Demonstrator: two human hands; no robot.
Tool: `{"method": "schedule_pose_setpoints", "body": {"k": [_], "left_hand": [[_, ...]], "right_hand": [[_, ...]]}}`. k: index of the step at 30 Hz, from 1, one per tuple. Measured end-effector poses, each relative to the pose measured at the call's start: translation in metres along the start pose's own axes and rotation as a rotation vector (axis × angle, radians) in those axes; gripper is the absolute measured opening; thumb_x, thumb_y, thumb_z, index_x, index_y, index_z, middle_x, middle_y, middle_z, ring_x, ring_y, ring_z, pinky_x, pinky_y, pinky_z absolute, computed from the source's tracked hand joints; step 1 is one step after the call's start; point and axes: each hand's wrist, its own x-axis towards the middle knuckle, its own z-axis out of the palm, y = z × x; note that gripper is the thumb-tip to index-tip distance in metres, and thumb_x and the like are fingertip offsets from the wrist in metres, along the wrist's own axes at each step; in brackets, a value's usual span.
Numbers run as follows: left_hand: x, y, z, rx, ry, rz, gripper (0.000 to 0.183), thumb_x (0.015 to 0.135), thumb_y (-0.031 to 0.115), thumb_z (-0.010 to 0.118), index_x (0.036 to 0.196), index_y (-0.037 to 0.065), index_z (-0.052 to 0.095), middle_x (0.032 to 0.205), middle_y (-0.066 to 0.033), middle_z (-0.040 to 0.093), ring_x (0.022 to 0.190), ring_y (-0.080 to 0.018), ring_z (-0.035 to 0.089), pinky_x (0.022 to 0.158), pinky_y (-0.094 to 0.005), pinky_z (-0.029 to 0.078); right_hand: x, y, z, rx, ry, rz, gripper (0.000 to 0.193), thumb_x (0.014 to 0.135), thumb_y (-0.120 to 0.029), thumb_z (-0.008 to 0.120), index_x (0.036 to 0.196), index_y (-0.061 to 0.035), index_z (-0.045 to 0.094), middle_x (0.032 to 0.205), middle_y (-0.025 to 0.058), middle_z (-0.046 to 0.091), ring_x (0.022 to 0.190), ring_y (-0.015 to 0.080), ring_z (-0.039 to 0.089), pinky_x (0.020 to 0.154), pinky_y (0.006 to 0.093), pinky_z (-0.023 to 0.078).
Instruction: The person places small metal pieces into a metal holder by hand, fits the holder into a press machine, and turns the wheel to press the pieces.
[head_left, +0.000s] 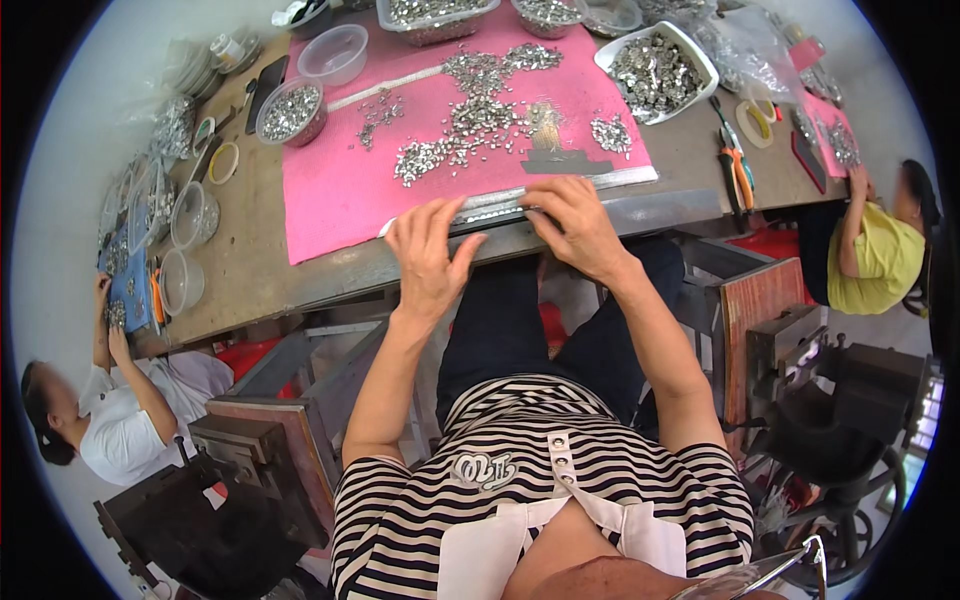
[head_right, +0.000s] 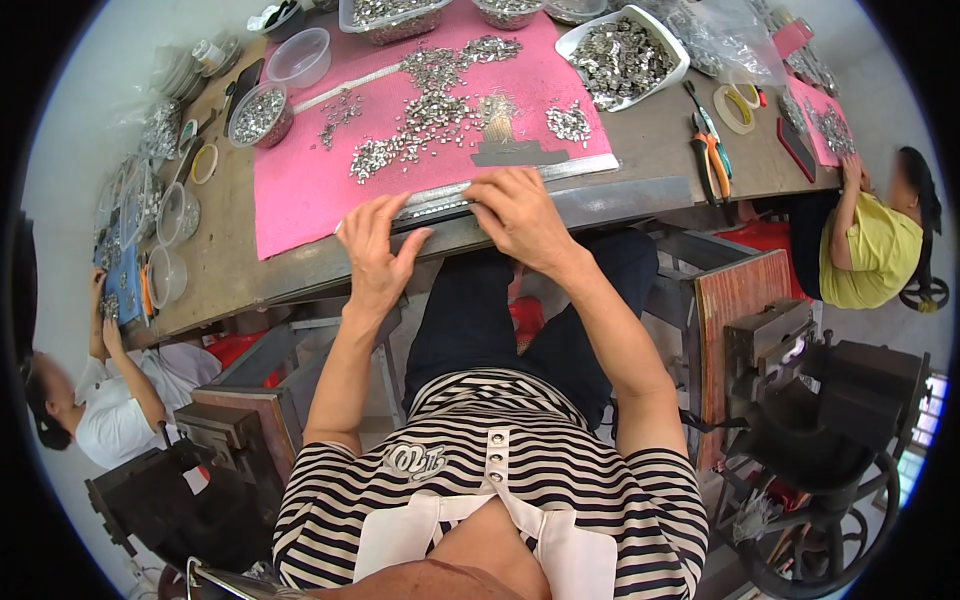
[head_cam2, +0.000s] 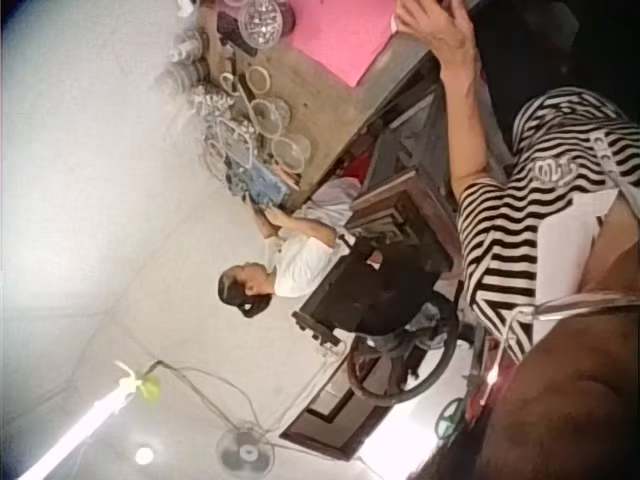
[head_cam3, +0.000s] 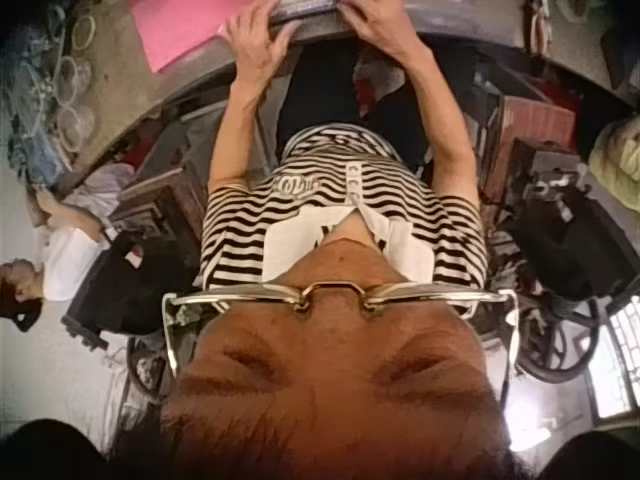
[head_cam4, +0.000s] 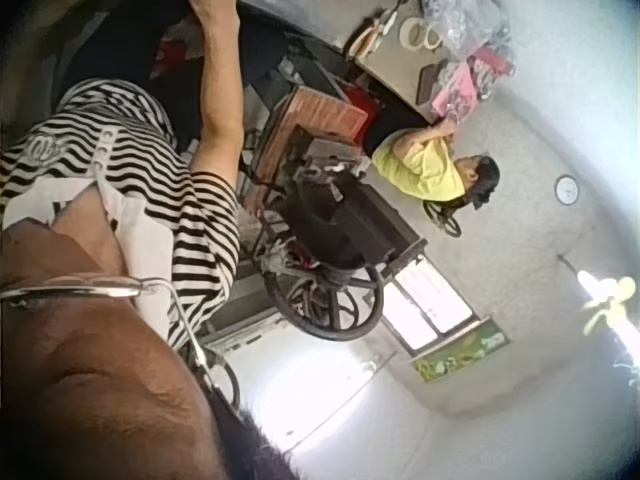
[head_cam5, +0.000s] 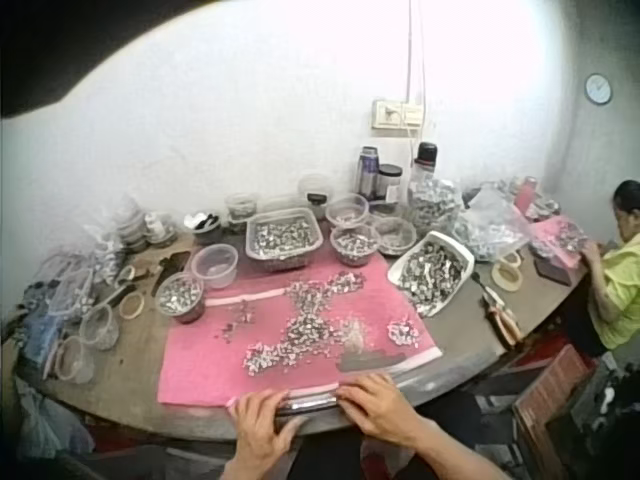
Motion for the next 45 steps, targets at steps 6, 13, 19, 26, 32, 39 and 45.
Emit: {"method": "schedule_pose_setpoints", "body": {"k": [6, 13, 19, 26, 32, 39, 45], "left_hand": [[0.001, -0.014, -0.008, 0.064, -0.039, -0.098, 0.042, 0.079, 0.022, 0.082, 0.116, 0.009, 0.069, 0.106, -0.0063, 0.062, 0.105, -0.0270, 0.053, 0.096, -0.0427, 0.034], [0.036, 0.027, 0.026, -0.244, -0.151, 0.017, 0.029, 0.085, 0.008, 0.074, 0.113, 0.004, 0.065, 0.107, -0.0105, 0.063, 0.107, -0.0277, 0.056, 0.098, -0.0387, 0.042], [0.082, 0.160, 0.159, -0.950, -0.620, 0.159, 0.028, 0.095, -0.001, 0.065, 0.122, 0.001, 0.059, 0.110, -0.0054, 0.062, 0.102, -0.0142, 0.063, 0.092, -0.0286, 0.050], [0.075, 0.373, 0.287, -1.309, -1.072, 0.212, 0.042, 0.098, 0.003, 0.057, 0.140, 0.001, 0.058, 0.119, -0.0042, 0.067, 0.107, -0.0107, 0.060, 0.096, -0.0255, 0.047], [0.050, 0.450, 0.335, -1.400, -1.244, 0.169, 0.041, 0.101, 0.003, 0.050, 0.141, 0.003, 0.058, 0.119, -0.0023, 0.067, 0.104, -0.0085, 0.060, 0.093, -0.0238, 0.047], [0.049, 0.447, 0.322, -1.255, -1.398, 0.241, 0.045, 0.105, 0.015, 0.050, 0.148, 0.002, 0.050, 0.134, -0.0133, 0.064, 0.126, -0.0162, 0.056, 0.107, -0.0269, 0.041], [0.040, 0.412, 0.285, -1.075, -1.308, 0.689, 0.110, 0.082, 0.054, 0.077, 0.160, 0.000, 0.023, 0.167, -0.0170, 0.025, 0.155, -0.0302, 0.022, 0.124, -0.0573, 0.008]], "right_hand": [[-0.026, 0.018, -0.038, 0.161, -0.116, 0.267, 0.049, 0.081, -0.008, 0.078, 0.127, -0.0010, 0.061, 0.120, 0.0148, 0.062, 0.112, 0.0329, 0.062, 0.098, 0.0407, 0.048], [-0.086, 0.014, -0.086, 0.360, 0.080, 0.375, 0.049, 0.077, -0.006, 0.082, 0.120, 0.0015, 0.060, 0.108, 0.0143, 0.061, 0.100, 0.0303, 0.065, 0.087, 0.0386, 0.053], [-0.213, -0.048, -0.207, -0.041, 0.448, 0.680, 0.043, 0.076, -0.009, 0.084, 0.111, 0.0001, 0.062, 0.103, 0.0110, 0.061, 0.092, 0.0233, 0.065, 0.084, 0.0355, 0.054], [-0.326, -0.107, -0.244, -0.493, 0.805, 1.095, 0.044, 0.070, -0.014, 0.088, 0.101, -0.0012, 0.059, 0.092, 0.0086, 0.058, 0.082, 0.0213, 0.061, 0.076, 0.0333, 0.051], [-0.323, -0.080, -0.223, -0.631, 0.876, 1.165, 0.052, 0.063, -0.029, 0.095, 0.082, -0.0050, 0.053, 0.076, 0.0065, 0.056, 0.074, 0.0270, 0.054, 0.068, 0.0390, 0.047], [-0.325, -0.137, -0.245, -0.958, 0.901, 0.912, 0.040, 0.076, -0.016, 0.087, 0.111, -0.0064, 0.069, 0.110, 0.0092, 0.070, 0.103, 0.0278, 0.064, 0.092, 0.0375, 0.050], [-0.377, -0.270, -0.288, -1.390, 1.761, 0.645, 0.026, 0.088, 0.005, 0.068, 0.111, 0.0027, 0.058, 0.104, 0.0132, 0.065, 0.096, 0.0206, 0.063, 0.084, 0.0332, 0.052]]}}
